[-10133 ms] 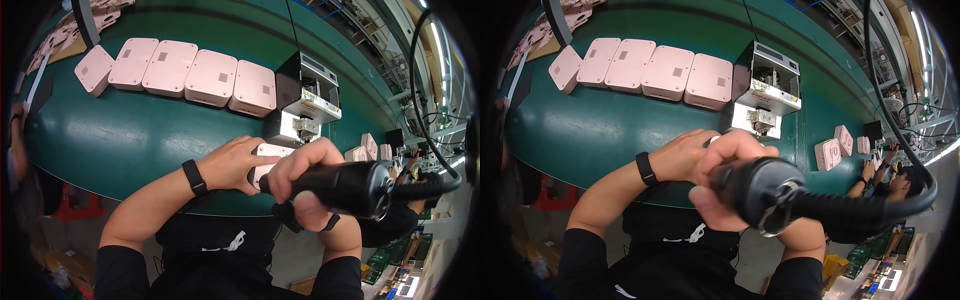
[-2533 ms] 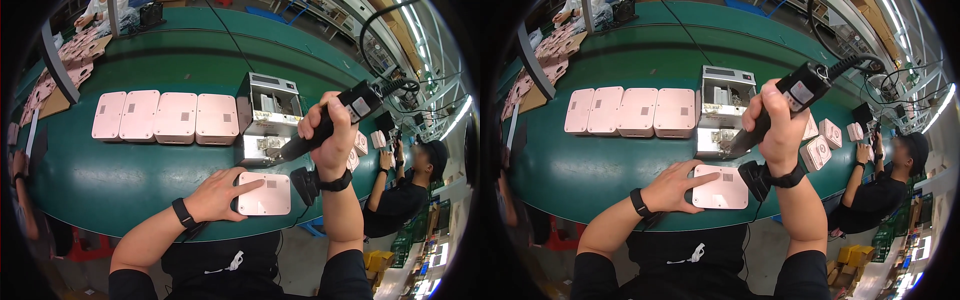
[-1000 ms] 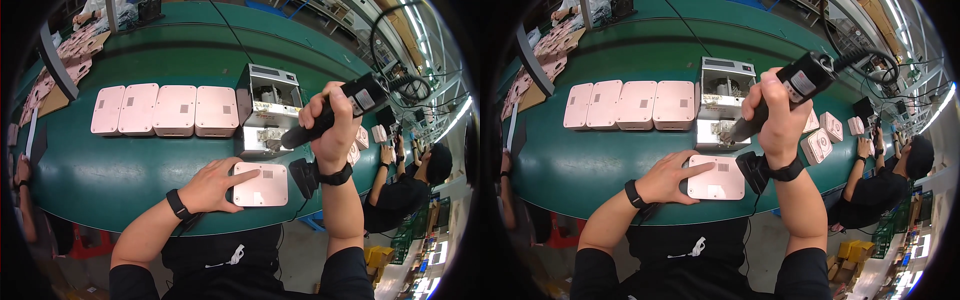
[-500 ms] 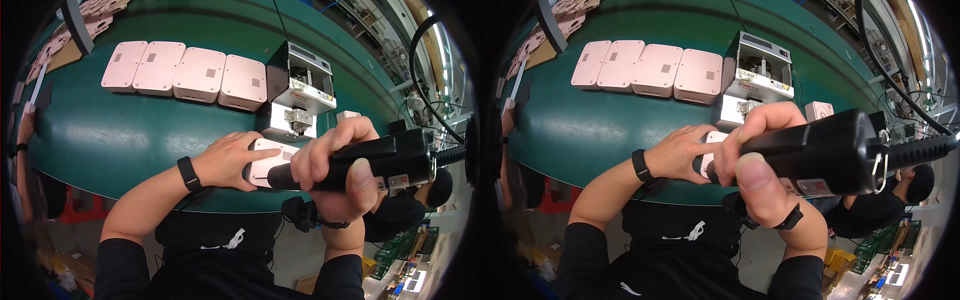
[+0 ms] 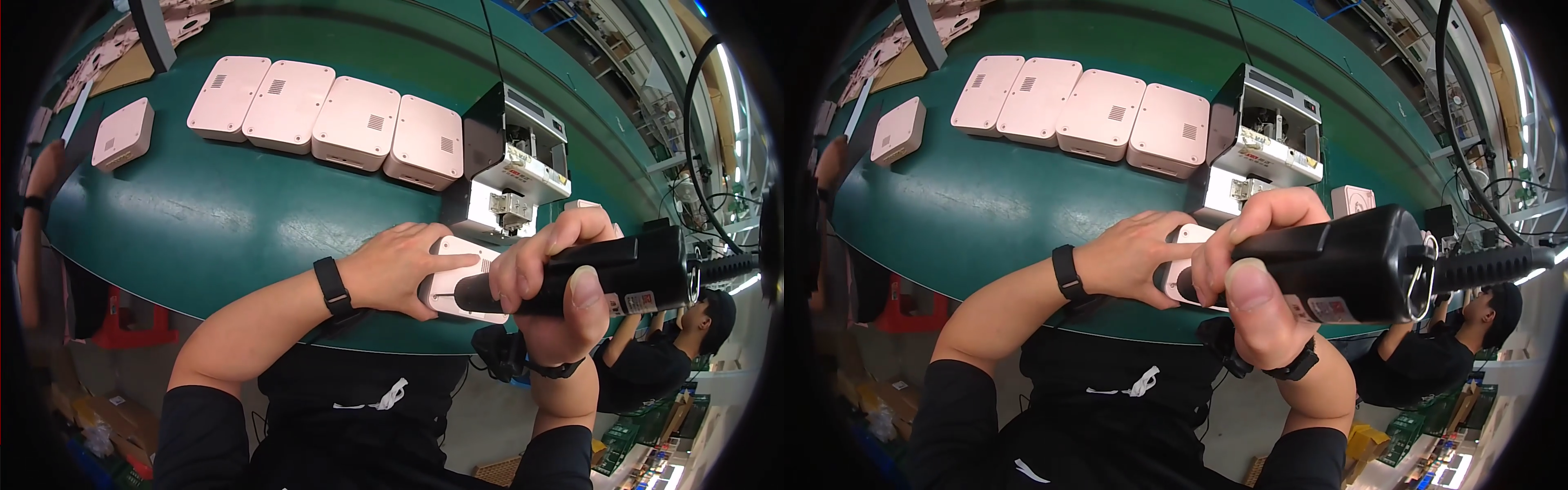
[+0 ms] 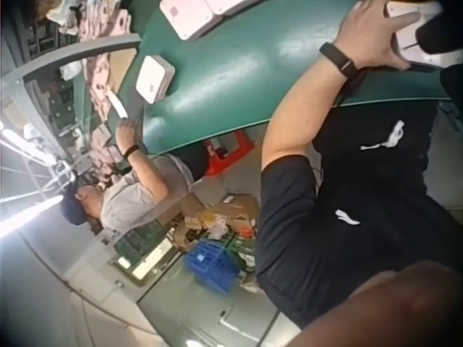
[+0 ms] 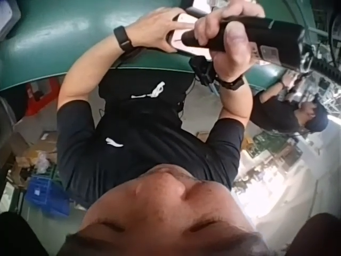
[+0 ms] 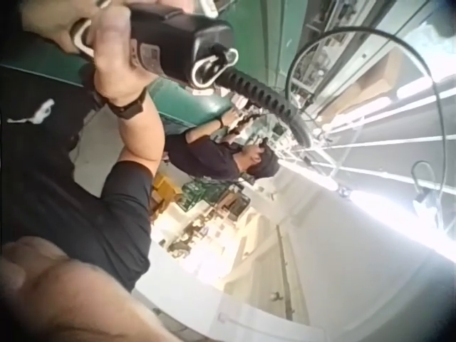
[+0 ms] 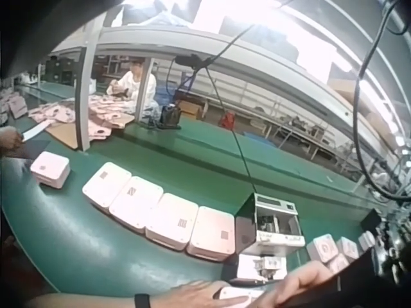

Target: The person picks up a pink device, places it on the table, and drives screws into its back using a power screwdriver. After finishing, they set the device aside and repeat the process with another device.

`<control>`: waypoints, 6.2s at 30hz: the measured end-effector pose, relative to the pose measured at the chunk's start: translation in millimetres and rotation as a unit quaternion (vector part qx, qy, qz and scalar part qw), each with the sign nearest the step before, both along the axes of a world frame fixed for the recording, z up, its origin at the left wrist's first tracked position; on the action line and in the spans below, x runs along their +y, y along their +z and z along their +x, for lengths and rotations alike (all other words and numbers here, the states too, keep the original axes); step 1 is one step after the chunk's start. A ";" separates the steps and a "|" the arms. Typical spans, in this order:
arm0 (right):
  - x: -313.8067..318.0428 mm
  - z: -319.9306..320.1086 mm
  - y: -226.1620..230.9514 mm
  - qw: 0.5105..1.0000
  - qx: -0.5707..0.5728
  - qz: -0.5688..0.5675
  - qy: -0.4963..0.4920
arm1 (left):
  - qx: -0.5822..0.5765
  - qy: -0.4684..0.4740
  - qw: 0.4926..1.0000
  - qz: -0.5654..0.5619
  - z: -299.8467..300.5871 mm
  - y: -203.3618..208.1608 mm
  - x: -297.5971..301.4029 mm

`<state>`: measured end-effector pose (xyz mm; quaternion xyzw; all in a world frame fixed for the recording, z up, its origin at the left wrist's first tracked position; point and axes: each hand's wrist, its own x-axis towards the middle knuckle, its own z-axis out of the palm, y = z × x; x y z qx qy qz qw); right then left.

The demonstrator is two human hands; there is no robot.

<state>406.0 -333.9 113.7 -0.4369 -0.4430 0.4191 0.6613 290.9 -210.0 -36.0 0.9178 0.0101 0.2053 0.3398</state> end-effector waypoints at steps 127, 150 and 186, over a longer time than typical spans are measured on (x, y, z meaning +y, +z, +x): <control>-10.9 48.6 15.3 0.976 -0.053 0.151 -0.147 | 0.081 0.021 0.996 0.030 -11.3 25.7 20.7; -40.4 63.8 0.2 0.978 -0.057 0.049 -0.197 | 0.070 0.028 0.997 0.023 -12.2 24.1 20.4; -134.1 82.6 -59.3 0.924 0.000 0.125 -0.362 | 0.113 -0.082 0.979 -0.151 3.8 39.4 14.3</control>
